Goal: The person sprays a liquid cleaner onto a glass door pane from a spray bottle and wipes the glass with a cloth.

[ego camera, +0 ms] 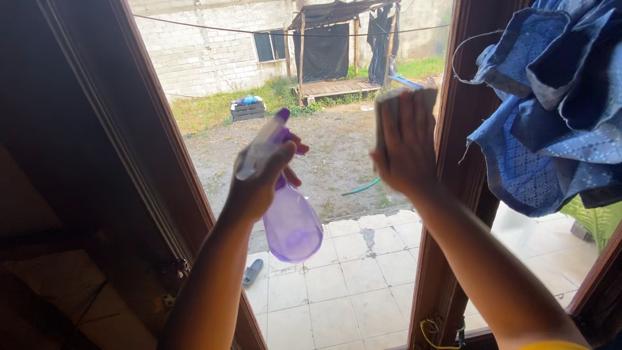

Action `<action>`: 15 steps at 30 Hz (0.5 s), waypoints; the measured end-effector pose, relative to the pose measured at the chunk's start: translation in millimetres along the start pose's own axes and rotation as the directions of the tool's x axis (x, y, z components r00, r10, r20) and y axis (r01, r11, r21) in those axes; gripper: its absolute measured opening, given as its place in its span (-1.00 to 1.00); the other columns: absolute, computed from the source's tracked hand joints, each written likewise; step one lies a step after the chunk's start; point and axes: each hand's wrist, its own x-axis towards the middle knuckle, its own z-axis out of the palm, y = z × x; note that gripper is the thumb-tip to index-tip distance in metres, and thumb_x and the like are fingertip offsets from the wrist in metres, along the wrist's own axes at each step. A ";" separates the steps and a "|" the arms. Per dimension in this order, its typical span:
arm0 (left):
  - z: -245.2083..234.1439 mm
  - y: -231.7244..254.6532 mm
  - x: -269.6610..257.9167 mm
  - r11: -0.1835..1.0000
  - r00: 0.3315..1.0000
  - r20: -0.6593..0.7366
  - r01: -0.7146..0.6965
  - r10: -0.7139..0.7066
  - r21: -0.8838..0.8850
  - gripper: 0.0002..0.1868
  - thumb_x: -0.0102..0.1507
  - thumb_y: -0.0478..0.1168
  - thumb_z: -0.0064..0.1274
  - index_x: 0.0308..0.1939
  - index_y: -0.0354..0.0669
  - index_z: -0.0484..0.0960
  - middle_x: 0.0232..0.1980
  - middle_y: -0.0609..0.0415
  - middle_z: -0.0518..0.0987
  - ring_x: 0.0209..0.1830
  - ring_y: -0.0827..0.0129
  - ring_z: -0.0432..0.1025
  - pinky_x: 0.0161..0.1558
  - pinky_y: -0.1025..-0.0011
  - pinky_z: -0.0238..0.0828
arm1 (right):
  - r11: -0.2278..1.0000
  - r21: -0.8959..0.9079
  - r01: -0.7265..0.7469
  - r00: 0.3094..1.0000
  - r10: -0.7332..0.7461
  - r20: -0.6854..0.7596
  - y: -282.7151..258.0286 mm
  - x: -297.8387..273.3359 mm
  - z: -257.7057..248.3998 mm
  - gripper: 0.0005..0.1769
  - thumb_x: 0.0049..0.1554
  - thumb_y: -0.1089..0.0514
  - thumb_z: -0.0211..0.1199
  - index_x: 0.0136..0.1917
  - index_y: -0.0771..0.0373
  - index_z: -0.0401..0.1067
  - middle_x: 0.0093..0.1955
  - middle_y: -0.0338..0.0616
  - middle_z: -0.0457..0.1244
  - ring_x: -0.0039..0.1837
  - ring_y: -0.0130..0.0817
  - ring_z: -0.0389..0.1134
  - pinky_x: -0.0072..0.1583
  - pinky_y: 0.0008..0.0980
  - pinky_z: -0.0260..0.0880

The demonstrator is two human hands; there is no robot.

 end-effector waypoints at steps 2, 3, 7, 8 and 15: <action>-6.4 6.0 5.8 0.997 0.998 -0.026 0.059 -0.060 -0.055 -0.47 0.29 0.11 0.06 0.04 -0.33 0.53 -0.08 -0.04 0.70 -0.52 0.48 0.52 -0.50 0.46 0.46 | 0.998 0.055 -0.017 0.992 0.010 0.125 -15.2 -64.1 15.2 -0.11 0.27 -0.32 -0.07 0.62 0.32 -0.01 0.65 0.42 -0.20 0.67 0.45 -0.23 0.53 0.40 -0.24; -7.9 7.6 7.7 0.997 0.998 -0.029 0.058 -0.060 -0.054 -0.47 0.29 0.11 0.06 0.04 -0.33 0.53 -0.08 -0.04 0.70 -0.52 0.48 0.52 -0.50 0.46 0.46 | 0.999 0.032 0.016 0.991 -0.020 0.136 -26.7 -98.7 21.0 -0.12 0.23 -0.34 -0.03 0.60 0.26 0.05 0.65 0.38 -0.19 0.66 0.41 -0.22 0.53 0.38 -0.23; -12.2 12.9 5.9 0.996 0.995 -0.085 0.039 -0.045 -0.079 -0.48 0.29 0.07 0.08 0.10 -0.31 0.54 -0.13 -0.04 0.71 -0.54 0.43 0.52 -0.44 0.45 0.44 | 0.994 0.082 0.069 0.983 -0.082 0.162 -55.7 -196.2 31.2 -0.16 0.22 -0.33 0.06 0.57 0.21 0.12 0.65 0.34 -0.15 0.66 0.37 -0.21 0.54 0.36 -0.22; -12.9 14.0 5.0 0.995 0.995 -0.090 0.045 -0.053 -0.091 -0.48 0.28 0.07 0.09 0.11 -0.29 0.54 -0.13 -0.03 0.70 -0.54 0.43 0.51 -0.43 0.43 0.44 | 0.997 0.072 0.013 0.979 -0.028 0.202 -56.2 -204.1 31.6 -0.19 0.21 -0.30 0.07 0.56 0.16 0.13 0.65 0.29 -0.14 0.66 0.31 -0.20 0.55 0.33 -0.21; -31.9 23.1 -12.4 0.997 0.995 -0.073 0.072 -0.071 -0.002 -0.43 0.22 0.09 0.07 0.18 -0.20 0.50 -0.09 -0.01 0.69 -0.55 0.46 0.52 -0.42 0.43 0.50 | 0.996 0.015 -0.089 0.995 0.089 -0.046 -26.1 -55.7 26.4 -0.19 0.30 -0.27 -0.10 0.66 0.20 0.05 0.69 0.34 -0.18 0.69 0.40 -0.23 0.56 0.43 -0.21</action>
